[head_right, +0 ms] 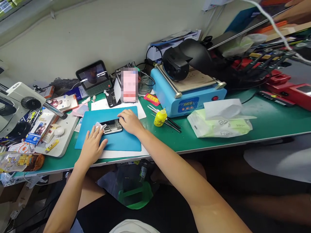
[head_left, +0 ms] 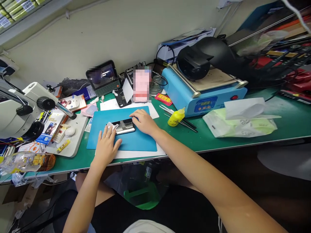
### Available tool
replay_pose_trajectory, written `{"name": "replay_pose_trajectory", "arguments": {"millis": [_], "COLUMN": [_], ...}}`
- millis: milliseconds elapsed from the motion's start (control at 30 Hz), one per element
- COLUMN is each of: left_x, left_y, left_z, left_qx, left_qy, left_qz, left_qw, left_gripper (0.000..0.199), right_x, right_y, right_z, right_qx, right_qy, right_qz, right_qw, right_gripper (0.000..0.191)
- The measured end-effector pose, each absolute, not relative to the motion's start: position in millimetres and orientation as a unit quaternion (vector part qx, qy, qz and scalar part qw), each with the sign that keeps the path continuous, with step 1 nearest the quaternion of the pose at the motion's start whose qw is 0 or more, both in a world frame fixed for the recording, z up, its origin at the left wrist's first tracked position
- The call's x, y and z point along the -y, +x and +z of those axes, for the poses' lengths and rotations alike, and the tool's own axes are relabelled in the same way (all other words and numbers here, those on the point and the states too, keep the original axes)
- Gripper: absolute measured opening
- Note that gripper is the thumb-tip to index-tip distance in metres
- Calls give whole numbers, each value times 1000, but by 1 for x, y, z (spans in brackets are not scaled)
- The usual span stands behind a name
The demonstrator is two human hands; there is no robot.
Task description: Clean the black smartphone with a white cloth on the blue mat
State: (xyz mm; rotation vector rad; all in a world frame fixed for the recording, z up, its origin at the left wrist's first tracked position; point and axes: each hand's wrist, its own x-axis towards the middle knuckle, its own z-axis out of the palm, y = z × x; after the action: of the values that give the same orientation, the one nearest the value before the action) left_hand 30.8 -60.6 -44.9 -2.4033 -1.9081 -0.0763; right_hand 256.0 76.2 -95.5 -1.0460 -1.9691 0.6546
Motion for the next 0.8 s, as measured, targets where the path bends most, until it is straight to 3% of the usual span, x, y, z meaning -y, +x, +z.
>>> {"name": "replay_pose_trajectory", "arguments": {"millis": [400,800], "left_x": [39,37], "left_y": [118,77], "left_z": [-58,-50], "left_qx": [567,636], "left_qy": [-823,-769], "left_qz": [-26,-44], "left_qw": [28,46], "left_gripper": [68,68], "right_x": [-80,-80], "right_y": [257,256], "right_z": [-100,-98], "right_qx": [769,765], "right_qy": [-427,-430], "right_qz": [261,276], "right_qw": [397,393], "right_gripper": [30,29]}}
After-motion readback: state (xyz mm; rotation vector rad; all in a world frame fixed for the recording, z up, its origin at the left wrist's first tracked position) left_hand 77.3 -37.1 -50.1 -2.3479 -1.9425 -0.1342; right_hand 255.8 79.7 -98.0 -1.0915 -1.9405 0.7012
